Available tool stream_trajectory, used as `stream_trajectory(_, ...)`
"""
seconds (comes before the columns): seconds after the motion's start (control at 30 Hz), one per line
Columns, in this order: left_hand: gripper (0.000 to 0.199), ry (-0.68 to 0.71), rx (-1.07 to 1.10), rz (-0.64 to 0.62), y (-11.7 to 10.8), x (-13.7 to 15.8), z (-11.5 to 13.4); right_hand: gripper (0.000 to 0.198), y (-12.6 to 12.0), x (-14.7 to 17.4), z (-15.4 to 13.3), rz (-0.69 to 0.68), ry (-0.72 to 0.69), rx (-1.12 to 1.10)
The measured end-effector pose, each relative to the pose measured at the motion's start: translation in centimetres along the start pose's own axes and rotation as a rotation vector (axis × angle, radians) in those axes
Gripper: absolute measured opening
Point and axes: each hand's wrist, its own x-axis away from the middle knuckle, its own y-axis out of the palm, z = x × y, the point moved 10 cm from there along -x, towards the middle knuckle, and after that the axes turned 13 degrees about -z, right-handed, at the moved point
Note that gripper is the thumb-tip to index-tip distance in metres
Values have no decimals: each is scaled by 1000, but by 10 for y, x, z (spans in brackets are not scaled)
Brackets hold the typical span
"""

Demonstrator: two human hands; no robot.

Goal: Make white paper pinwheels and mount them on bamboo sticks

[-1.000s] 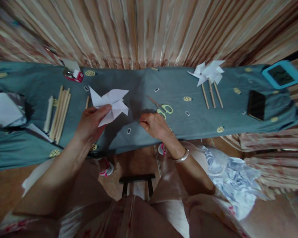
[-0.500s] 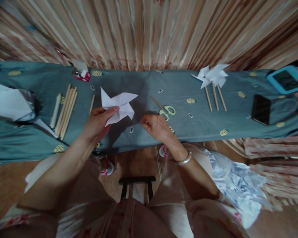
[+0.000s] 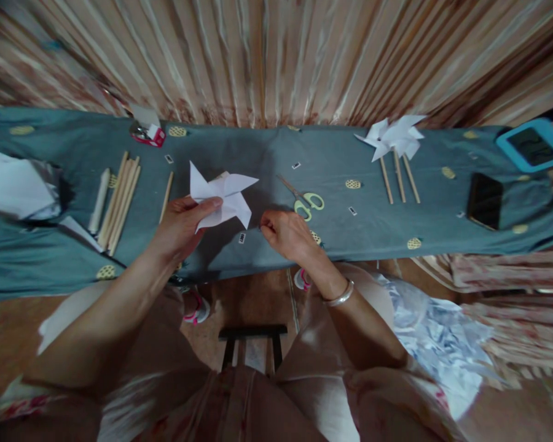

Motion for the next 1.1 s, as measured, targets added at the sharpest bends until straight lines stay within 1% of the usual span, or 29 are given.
stream_trajectory(0.07,7,9,2,9,0,0,1,14,-9,1,1,72,-22,-97)
stream_trajectory(0.1,8,16,3,15,0,1,2,13,-11,1,1,86,-45,-208)
stream_trajectory(0.13,8,25,5,23,0,1,3,12,-9,0,1,73,-71,-361)
stream_trajectory(0.17,9,35,8,29,0,1,3,14,-4,-3,0,31,-94,-539)
stream_trajectory(0.23,8,71,21,27,2,0,5,24,13,-7,-7,-102,-102,-898)
stream_trajectory(0.3,8,105,29,13,4,0,7,33,32,-10,-15,-208,-46,-1172)
stream_trajectory(0.33,9,115,28,14,5,-1,7,35,40,-11,-20,-238,-20,-1289)
stream_trajectory(0.43,14,110,20,38,6,0,6,32,55,-14,-33,-272,4,-1598)
stream_trajectory(0.53,12,85,45,35,9,0,3,27,60,-19,-40,-241,0,-1800)
stream_trajectory(0.6,11,72,81,22,11,0,2,24,61,-23,-41,-218,-1,-1850)
stream_trajectory(0.7,10,52,130,-1,13,-1,0,23,59,-27,-41,-202,-6,-1834)
stream_trajectory(0.9,11,-4,202,-37,15,0,-1,29,53,-30,-36,-153,-50,-1650)
stream_trajectory(1.0,12,-29,177,-48,17,1,-1,33,49,-30,-33,-135,-68,-1561)
stream_trajectory(1.1,12,-46,158,-32,15,1,-2,36,45,-29,-30,-107,-64,-1506)
